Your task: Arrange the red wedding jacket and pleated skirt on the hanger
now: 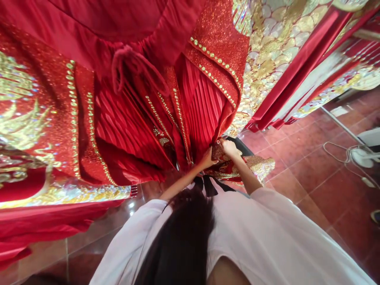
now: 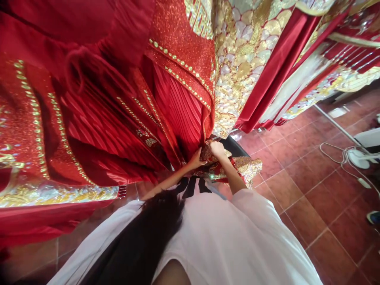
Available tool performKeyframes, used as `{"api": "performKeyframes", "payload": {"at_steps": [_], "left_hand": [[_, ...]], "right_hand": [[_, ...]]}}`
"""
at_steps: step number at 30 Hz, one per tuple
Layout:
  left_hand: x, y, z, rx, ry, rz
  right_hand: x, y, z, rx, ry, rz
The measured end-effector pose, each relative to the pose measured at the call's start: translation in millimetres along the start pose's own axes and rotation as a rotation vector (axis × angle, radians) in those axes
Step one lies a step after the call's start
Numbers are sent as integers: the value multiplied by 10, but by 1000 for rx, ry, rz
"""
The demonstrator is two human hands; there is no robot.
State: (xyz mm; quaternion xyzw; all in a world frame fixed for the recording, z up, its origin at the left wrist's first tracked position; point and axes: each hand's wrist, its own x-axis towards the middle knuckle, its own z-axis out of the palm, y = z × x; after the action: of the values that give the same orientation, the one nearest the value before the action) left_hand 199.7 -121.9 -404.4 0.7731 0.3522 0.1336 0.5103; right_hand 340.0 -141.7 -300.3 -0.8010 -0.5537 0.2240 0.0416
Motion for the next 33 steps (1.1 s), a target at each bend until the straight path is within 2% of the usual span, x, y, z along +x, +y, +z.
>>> {"api": "performKeyframes", "payload": {"at_steps": [5,7,9,10,11,13,14,16,18,21,23,26,27,29,33], "left_hand": [[-14,244,-60,-8,110,170],[-101,381,-190,-2,178,242],[-264,508,-410,14,245,321],[-378,570,-552,25,275,367],[-511,635,-710,38,312,415],[-816,786,-1051,81,393,533],[-978,873,-1222,118,451,629],[-1299,1063,-1532,337,687,888],[-1601,1238,-1771,514,829,942],[-2020,1397,-1975,670,936,812],[-2268,1436,-2028,713,1065,703],[-2548,1457,-2043,593,1376,586],[-2608,1459,-2042,509,1426,558],[-2677,1446,-2036,356,1351,459],[-2670,1300,-2049,229,960,147]], "right_hand": [[-564,-203,-195,-51,113,46],[-825,-344,-344,29,231,-64],[-1046,-477,-577,167,313,-322],[-1127,-531,-722,231,288,-492],[-1182,-577,-880,268,203,-665],[-1207,-654,-1191,247,-60,-952],[-1178,-695,-1324,204,-179,-1051],[-1054,-807,-1510,86,-327,-1176],[-878,-973,-1582,-37,-355,-1228],[-608,-1294,-1570,-182,-196,-1235],[-479,-1509,-1569,-144,-102,-1299],[-445,-1787,-1660,63,-178,-1439],[-484,-1868,-1712,112,-179,-1470],[-619,-2027,-1818,117,-61,-1525],[-954,-2408,-1915,-83,394,-1575]]}}
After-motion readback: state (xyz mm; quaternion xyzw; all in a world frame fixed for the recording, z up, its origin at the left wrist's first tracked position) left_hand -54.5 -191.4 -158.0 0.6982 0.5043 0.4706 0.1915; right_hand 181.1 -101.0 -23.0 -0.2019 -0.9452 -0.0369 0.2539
